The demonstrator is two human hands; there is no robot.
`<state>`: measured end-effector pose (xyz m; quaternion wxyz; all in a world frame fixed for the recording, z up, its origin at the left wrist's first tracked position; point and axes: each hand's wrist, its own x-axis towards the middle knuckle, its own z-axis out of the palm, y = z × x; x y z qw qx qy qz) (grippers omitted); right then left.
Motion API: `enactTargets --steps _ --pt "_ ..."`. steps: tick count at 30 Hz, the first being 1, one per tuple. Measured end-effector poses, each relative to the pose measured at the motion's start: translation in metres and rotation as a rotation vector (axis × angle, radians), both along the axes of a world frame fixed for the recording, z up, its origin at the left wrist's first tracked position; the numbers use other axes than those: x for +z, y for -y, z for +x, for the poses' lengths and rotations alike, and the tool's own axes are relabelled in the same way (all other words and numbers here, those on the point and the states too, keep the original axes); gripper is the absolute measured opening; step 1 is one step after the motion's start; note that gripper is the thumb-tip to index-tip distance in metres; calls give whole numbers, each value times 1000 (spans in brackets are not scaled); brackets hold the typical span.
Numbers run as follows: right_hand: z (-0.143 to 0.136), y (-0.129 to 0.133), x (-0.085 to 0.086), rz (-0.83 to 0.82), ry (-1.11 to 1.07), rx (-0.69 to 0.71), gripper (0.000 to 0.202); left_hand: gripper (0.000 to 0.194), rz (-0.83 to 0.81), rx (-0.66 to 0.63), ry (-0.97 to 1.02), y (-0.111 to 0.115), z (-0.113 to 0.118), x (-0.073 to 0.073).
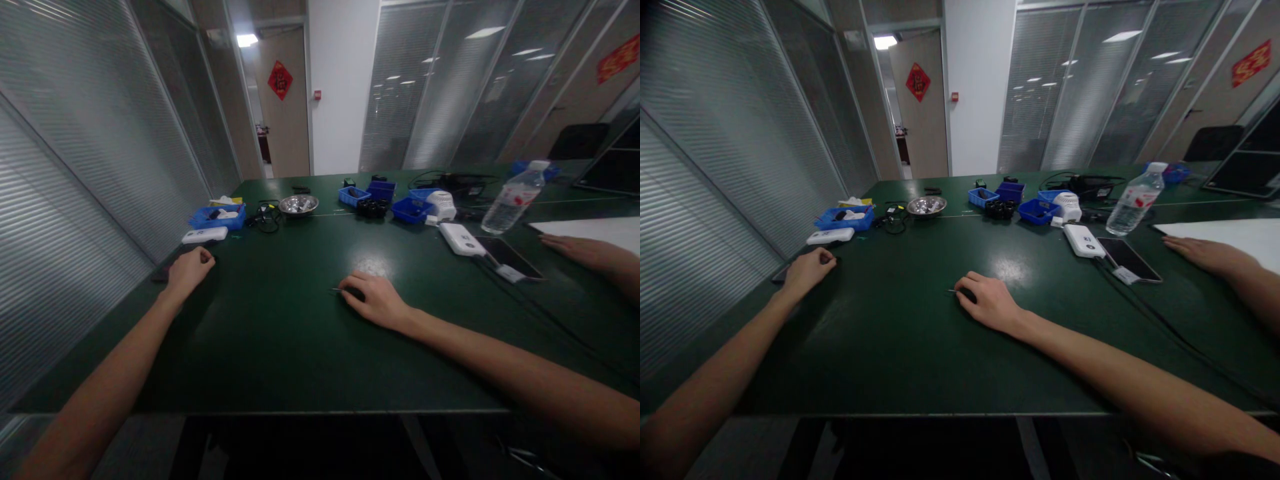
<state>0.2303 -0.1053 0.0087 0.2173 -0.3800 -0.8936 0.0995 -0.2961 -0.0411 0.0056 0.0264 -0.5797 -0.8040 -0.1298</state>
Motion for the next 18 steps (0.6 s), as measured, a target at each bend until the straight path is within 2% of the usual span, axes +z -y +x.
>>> enactTargets --steps 18 --pt "2 -3 -5 4 -12 11 25 38 -9 -2 11 2 2 2"
